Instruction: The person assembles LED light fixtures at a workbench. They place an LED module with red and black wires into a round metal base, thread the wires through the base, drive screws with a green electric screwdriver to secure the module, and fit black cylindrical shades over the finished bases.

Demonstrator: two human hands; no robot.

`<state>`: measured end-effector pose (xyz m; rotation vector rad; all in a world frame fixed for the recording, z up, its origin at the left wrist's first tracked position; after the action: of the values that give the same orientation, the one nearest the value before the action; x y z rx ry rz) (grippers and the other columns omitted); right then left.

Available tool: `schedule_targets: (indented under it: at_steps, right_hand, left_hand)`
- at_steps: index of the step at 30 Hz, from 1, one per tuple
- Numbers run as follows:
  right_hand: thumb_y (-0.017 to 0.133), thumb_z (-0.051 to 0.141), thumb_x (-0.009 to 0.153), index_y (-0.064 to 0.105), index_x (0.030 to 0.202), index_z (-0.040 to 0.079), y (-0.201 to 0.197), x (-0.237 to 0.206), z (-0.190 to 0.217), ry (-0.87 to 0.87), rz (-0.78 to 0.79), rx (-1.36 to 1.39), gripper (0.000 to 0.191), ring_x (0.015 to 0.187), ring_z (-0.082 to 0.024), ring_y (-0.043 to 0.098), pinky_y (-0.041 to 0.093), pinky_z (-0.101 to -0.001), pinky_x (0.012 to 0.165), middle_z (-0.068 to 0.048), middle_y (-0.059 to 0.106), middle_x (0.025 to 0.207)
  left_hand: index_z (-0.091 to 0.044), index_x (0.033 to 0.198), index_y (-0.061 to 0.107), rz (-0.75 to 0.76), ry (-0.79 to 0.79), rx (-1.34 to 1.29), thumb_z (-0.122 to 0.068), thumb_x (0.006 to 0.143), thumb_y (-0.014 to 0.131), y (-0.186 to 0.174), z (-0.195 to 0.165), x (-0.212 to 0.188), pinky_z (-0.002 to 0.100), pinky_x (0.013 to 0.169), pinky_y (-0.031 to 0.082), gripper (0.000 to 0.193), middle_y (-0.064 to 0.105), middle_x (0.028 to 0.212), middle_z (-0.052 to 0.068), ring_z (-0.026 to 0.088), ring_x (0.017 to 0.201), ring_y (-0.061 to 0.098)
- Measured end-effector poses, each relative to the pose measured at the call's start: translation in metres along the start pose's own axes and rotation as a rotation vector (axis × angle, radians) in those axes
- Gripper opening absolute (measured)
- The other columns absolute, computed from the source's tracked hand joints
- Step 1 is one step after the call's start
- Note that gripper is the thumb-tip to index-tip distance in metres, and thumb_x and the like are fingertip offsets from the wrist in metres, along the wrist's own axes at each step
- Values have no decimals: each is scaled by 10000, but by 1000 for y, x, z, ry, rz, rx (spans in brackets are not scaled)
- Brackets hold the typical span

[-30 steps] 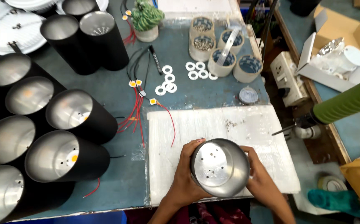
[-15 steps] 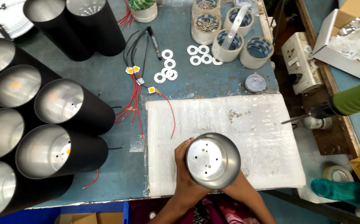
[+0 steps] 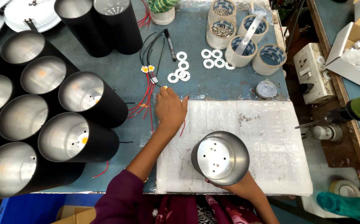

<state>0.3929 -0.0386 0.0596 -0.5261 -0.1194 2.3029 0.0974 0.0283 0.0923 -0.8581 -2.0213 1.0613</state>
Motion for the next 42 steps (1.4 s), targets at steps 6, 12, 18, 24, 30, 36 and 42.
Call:
schedule_targets:
  at_steps: [6, 12, 18, 24, 30, 36, 42]
  right_hand:
    - [955, 306, 633, 624, 1295, 59, -7, 1, -11, 50, 16, -136, 780, 1190, -240, 685, 537, -412, 990, -103, 723, 1246]
    - [650, 498, 922, 497, 1484, 69, -64, 3, 56, -430, -140, 349, 723, 1392, -289, 540, 465, -426, 1112, -179, 530, 1517]
    - [755, 118, 885, 588, 1348, 77, -74, -65, 178, -816, -598, -415, 494, 1079, -177, 671, 585, -318, 889, -120, 576, 1281]
    - [807, 32, 818, 789, 1155, 141, -53, -81, 236, -705, -712, -910, 354, 779, -190, 669, 566, -324, 706, -79, 625, 983]
    - [795, 35, 891, 784, 1099, 86, -87, -111, 224, -574, -815, -990, 214, 785, -176, 693, 565, -309, 693, -77, 683, 1026]
    - [647, 49, 998, 624, 1331, 81, -138, -137, 181, -614, -548, -845, 336, 921, -136, 742, 604, -275, 888, -147, 656, 1167]
    - [585, -10, 912, 618, 1213, 67, -132, -116, 182, -635, -404, -499, 313, 835, -154, 780, 610, -266, 732, -91, 734, 966]
  left_hand:
    - [46, 1033, 634, -49, -71, 31, -217, 997, 631, 4, 22, 13, 475, 779, 570, 265, 638, 1051, 224, 387, 944, 674]
    - [-78, 896, 647, -128, 24, -358, -181, 888, 684, -115, -8, -31, 420, 697, 531, 109, 665, 938, 64, 250, 853, 710]
    - [-92, 901, 653, -71, 401, -379, -142, 874, 726, -230, -79, -87, 367, 665, 511, 93, 621, 891, 52, 238, 806, 652]
    - [-44, 1021, 642, 77, 906, -374, -121, 884, 747, -266, -117, -132, 389, 711, 497, 189, 598, 960, 74, 234, 877, 637]
    - [-5, 1154, 648, 73, 982, -222, -132, 777, 686, -296, -86, -137, 385, 782, 529, 399, 644, 1089, 128, 276, 975, 667]
    - [-20, 1069, 675, -3, 860, -219, -99, 853, 772, -316, -70, -119, 373, 755, 550, 250, 691, 1048, 103, 286, 940, 707]
    - [-3, 1011, 655, 25, 631, -774, -5, 837, 780, -308, -77, -113, 281, 727, 594, 214, 704, 963, 90, 202, 831, 737]
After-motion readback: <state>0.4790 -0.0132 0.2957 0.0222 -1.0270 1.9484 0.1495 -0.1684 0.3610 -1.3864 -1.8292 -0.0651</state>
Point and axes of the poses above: each hand's wrist, its own x-axis towards the middle knuckle, its own y-axis out of the palm, z = x × y, the point moved 5 cm from there along x, towards the middle knuckle
